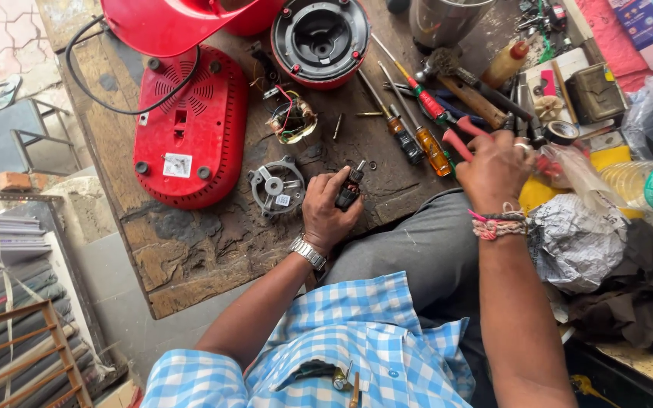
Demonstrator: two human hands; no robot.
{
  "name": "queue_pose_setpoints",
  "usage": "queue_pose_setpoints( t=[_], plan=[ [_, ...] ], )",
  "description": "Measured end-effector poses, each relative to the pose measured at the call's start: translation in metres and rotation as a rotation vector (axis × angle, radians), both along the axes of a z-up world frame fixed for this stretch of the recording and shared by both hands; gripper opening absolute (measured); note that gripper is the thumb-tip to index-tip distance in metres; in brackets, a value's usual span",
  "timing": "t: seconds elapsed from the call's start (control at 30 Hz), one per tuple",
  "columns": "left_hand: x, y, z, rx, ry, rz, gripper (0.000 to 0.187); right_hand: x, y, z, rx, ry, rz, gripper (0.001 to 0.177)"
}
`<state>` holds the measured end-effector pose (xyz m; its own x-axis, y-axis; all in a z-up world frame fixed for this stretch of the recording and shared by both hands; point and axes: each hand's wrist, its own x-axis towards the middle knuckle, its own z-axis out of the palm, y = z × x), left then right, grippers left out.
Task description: The person disassembles a small electric motor, removes the rotor, and uses pliers to adjust the commutator. They then apply a lubricant from a bottle to the motor's bearings and shaft. The person handles the motor components and tools on a cluttered workbench.
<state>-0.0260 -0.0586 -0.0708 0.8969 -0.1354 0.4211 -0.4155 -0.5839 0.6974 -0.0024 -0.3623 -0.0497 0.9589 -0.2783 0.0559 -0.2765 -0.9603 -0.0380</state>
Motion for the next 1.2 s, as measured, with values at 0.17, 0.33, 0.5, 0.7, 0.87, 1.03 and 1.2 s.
queue_pose_setpoints(
  t=[0.17, 0.33, 0.5, 0.7, 0.87, 1.03, 1.2],
  plan=[
    [0.002, 0.002, -0.004, 0.000, -0.014, -0.015, 0.058, -0.018, -0.001, 0.036, 0.098, -0.019, 0.036, 0.024],
    [0.000, 0.002, -0.005, -0.021, 0.042, -0.026, 0.058, -0.057, -0.010, 0.089, 0.871, 0.041, -0.122, 0.022],
    [0.001, 0.006, 0.011, -0.084, -0.006, -0.102, 0.070, -0.081, 0.012, 0.105, 1.556, -0.179, 0.045, 0.022],
    [0.029, 0.007, 0.066, -0.213, -0.021, -0.088, 0.070, -0.060, 0.055, 0.084, 0.868, -0.159, 0.324, 0.042],
    [0.047, 0.022, 0.092, -0.126, -0.120, -0.103, 0.064, -0.062, 0.077, 0.095, 0.384, -0.210, 0.439, 0.056],
    [0.049, 0.020, 0.097, -0.304, -0.013, -0.226, 0.058, -0.065, 0.079, 0.096, 0.303, -0.222, 0.472, 0.062],
    [0.051, 0.013, 0.097, -0.280, -0.059, -0.270, 0.060, -0.067, 0.078, 0.093, 0.287, -0.275, 0.490, 0.058]
  ],
)
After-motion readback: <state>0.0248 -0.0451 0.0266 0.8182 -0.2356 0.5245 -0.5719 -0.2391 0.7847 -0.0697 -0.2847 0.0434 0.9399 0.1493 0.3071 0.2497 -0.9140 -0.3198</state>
